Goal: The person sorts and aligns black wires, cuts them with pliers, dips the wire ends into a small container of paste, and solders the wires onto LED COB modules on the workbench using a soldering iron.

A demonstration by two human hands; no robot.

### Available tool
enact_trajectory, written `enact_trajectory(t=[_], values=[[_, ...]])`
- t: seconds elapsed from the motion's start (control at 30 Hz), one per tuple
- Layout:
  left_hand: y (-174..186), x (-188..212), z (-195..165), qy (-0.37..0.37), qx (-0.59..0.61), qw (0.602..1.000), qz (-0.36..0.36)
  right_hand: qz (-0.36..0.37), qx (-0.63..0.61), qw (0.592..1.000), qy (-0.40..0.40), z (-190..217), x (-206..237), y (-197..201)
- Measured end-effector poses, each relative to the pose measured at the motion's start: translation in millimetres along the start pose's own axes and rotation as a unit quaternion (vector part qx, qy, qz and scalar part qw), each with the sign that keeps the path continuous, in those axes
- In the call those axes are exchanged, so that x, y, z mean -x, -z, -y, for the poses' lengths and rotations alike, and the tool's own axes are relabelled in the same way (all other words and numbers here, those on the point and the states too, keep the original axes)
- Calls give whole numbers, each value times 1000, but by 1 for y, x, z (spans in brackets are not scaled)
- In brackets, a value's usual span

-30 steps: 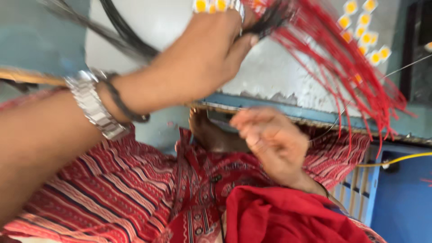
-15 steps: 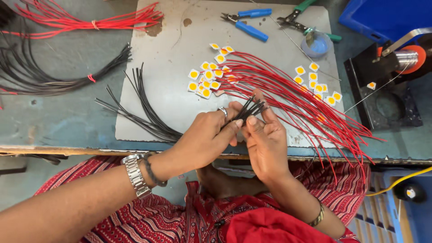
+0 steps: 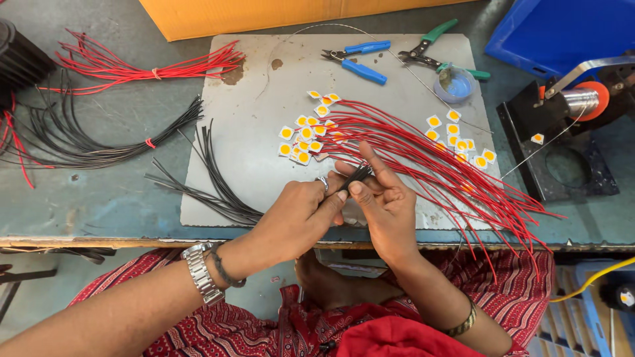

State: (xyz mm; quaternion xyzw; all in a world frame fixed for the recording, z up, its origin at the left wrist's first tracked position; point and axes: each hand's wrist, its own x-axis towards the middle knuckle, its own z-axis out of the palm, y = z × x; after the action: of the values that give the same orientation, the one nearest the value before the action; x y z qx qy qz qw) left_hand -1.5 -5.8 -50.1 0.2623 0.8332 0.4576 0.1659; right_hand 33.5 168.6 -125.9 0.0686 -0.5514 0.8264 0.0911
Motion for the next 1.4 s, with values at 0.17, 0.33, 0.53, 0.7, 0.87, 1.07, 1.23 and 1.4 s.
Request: enact_trajectory(t=[0.17, 0.33, 0.53, 0.7, 0.87, 1.07, 1.23, 1.4], values=[[-2, 1, -3, 14, 46, 999, 10, -1, 22, 1000, -11, -1, 1, 2], [-2, 2, -5, 15, 51, 998, 22, -5, -44, 999, 11, 5, 3, -2], [-1, 2, -5, 45, 51, 997, 43, -7, -35, 999, 0, 11, 4, -7], [0, 2, -6, 13, 51, 998, 36, 4, -6, 1000, -3, 8, 6, -6], [0, 3, -7, 42, 30, 998, 44, -10, -9, 1000, 3, 2, 8, -3], [-1, 6, -4, 30, 81, 996, 32, -30, -62, 998, 6, -6, 13, -2], [-4, 4, 0, 32, 105, 993, 41, -35, -97, 994, -31, -8, 12, 3], [-4, 4, 2, 38, 89, 994, 51, -44, -43, 998, -4, -8, 16, 4]])
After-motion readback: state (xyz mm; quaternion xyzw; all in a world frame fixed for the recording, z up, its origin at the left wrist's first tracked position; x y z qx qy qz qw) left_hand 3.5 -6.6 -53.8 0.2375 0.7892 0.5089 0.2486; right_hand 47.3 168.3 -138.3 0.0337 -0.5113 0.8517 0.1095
